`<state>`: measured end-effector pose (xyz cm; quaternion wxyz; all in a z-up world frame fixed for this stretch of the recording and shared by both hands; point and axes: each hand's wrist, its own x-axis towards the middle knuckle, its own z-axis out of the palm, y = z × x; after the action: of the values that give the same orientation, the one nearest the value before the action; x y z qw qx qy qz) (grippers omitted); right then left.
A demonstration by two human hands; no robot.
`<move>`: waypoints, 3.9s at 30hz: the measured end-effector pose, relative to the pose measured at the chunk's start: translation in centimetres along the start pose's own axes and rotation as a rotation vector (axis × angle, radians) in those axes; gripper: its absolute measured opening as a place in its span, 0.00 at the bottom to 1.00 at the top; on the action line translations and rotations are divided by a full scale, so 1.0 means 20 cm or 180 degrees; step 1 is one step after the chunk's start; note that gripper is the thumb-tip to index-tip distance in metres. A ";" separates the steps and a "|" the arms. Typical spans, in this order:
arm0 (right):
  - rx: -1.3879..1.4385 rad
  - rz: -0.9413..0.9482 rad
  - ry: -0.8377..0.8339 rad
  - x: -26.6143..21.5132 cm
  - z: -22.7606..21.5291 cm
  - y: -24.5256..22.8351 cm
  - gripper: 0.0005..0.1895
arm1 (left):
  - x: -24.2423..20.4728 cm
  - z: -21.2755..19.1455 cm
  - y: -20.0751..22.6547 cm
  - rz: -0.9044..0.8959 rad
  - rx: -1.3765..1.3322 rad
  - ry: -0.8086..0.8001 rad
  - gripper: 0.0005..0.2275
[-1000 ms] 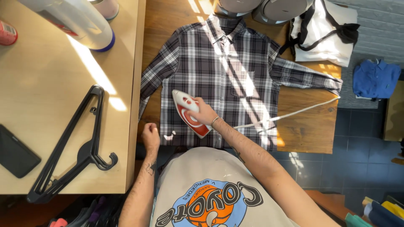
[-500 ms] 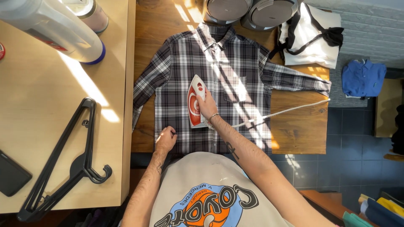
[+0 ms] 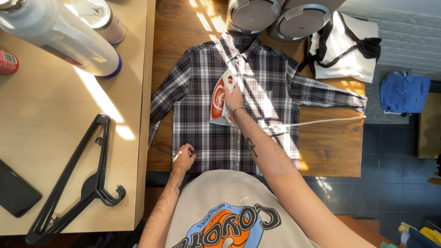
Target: Ironing a plaid shirt on a wooden table
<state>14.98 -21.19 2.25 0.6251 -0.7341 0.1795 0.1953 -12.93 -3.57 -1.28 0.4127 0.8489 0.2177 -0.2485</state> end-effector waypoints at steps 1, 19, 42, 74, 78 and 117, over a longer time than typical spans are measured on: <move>0.0085 0.0052 0.0035 0.01 0.01 -0.01 0.25 | 0.00 0.00 0.00 -0.0023 -0.0028 -0.0019 0.11; 0.0101 0.0118 0.0152 0.21 0.04 -0.07 0.29 | -0.02 0.00 0.02 -0.0052 0.0010 0.0063 0.10; 0.0098 0.0073 -0.0322 -0.21 -0.03 -0.03 0.32 | -0.01 0.01 0.01 0.0037 0.0049 0.0057 0.10; -0.1448 -0.0254 -0.0986 -0.77 -0.08 -0.22 0.38 | -0.04 0.10 -0.15 0.0101 0.0049 0.0542 0.07; -0.1690 -0.0228 -0.1280 -0.83 -0.09 -0.25 0.39 | -0.05 0.11 -0.21 0.0027 -0.0033 0.0685 0.07; -0.3286 -0.0994 -0.3229 -1.13 -0.09 0.13 0.37 | -0.13 0.42 -0.97 -0.1140 -0.1120 0.0570 0.21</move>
<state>-5.69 -23.03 11.91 0.2271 -0.7712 -0.3527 0.4788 -28.08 0.05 -15.75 0.4824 0.7306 0.4399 -0.1998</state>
